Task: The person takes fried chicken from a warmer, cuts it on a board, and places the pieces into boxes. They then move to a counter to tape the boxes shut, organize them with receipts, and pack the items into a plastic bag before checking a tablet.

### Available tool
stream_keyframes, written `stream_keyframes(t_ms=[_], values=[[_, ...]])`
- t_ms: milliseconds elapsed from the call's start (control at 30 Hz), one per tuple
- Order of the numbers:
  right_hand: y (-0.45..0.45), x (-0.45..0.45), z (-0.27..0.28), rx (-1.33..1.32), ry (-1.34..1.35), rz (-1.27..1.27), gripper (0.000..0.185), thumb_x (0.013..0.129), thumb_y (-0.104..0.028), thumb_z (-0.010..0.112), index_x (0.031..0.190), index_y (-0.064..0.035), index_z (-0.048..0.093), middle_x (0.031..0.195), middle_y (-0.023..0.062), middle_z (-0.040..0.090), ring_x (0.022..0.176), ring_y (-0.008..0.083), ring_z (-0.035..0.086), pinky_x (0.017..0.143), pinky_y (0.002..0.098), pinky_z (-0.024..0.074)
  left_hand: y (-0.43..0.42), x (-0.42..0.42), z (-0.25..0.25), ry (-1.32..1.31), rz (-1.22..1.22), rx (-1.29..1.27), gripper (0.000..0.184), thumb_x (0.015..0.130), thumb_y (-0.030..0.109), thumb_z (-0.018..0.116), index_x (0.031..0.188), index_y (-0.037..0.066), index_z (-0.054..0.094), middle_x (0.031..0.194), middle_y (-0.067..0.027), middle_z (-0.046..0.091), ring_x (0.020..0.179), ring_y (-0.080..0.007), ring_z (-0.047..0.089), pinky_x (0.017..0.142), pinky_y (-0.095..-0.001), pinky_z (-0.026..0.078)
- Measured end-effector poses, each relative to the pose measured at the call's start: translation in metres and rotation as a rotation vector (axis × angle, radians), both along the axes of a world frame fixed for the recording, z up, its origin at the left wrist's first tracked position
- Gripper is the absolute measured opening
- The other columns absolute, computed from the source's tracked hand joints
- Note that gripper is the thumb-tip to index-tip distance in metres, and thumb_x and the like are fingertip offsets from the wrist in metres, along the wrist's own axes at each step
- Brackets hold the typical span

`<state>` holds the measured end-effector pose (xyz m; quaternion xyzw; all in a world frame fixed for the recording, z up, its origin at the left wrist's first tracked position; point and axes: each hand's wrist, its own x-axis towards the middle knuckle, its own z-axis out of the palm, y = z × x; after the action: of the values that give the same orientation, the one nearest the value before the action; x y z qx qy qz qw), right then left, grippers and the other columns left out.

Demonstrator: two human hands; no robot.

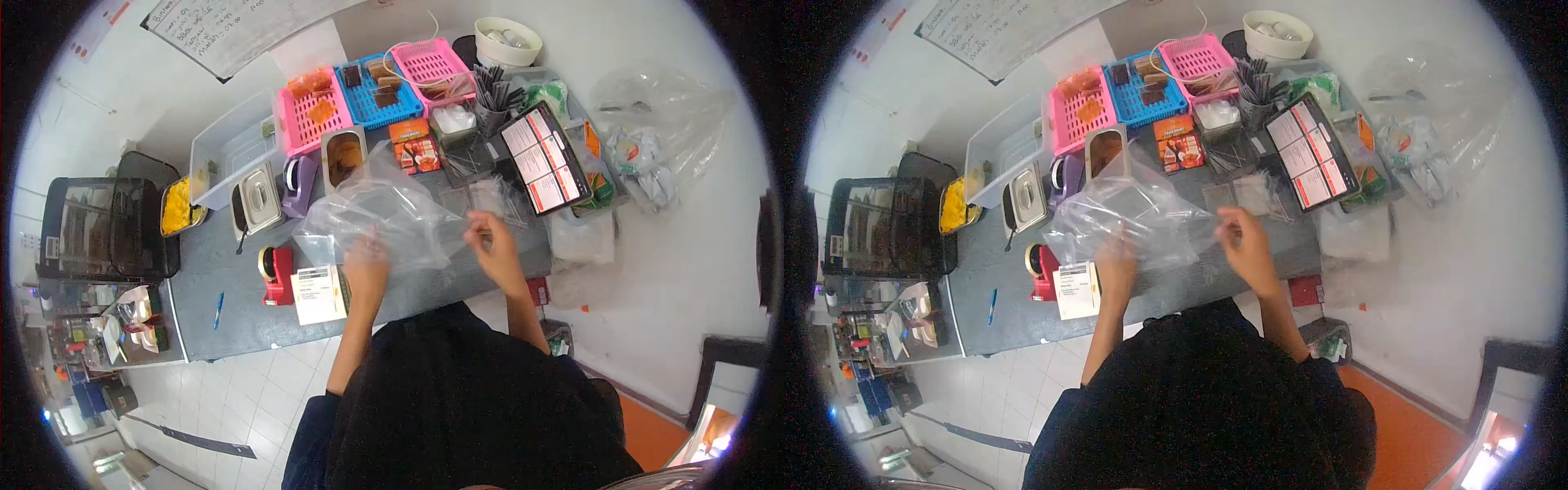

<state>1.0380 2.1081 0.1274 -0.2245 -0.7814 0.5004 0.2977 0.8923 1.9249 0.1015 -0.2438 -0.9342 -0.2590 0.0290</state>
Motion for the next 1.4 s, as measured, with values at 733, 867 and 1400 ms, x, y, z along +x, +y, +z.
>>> stream_keyframes(t_ms=[733,867,1400], values=[[0.376,-0.393,0.056,0.036,-0.549,0.728,0.017,0.082,-0.004,0.044,0.091,0.0005,0.058,0.072,0.0084,0.06,0.067,0.0178,0.062,0.058,0.0302,0.0532,0.101,-0.002,-0.059,-0.369,-0.046,0.011,0.031,0.081,0.01,0.055,0.111,0.012,0.05,0.092,-0.0157,0.058,0.075,-0.0397,0.059,0.063,-0.0464,0.048],[0.456,-0.567,-0.019,-0.114,-0.509,0.264,0.021,0.086,-0.02,0.052,0.094,-0.001,0.056,0.078,0.0132,0.061,0.069,0.0271,0.064,0.059,0.038,0.0551,0.104,-0.009,-0.067,-0.486,0.121,0.069,0.028,0.08,0.008,0.056,0.106,0.008,0.046,0.091,-0.0174,0.058,0.075,-0.0392,0.059,0.062,-0.0449,0.047],[0.426,-0.694,-0.056,-0.941,0.333,0.035,0.036,0.087,-0.037,0.054,0.119,-0.0237,0.044,0.103,0.0103,0.058,0.08,0.0285,0.06,0.059,0.0437,0.0529,0.103,0.004,-0.074,-0.645,0.522,0.03,0.03,0.077,0.004,0.059,0.103,0.004,0.044,0.08,-0.0182,0.055,0.069,-0.0378,0.058,0.062,-0.043,0.046]])
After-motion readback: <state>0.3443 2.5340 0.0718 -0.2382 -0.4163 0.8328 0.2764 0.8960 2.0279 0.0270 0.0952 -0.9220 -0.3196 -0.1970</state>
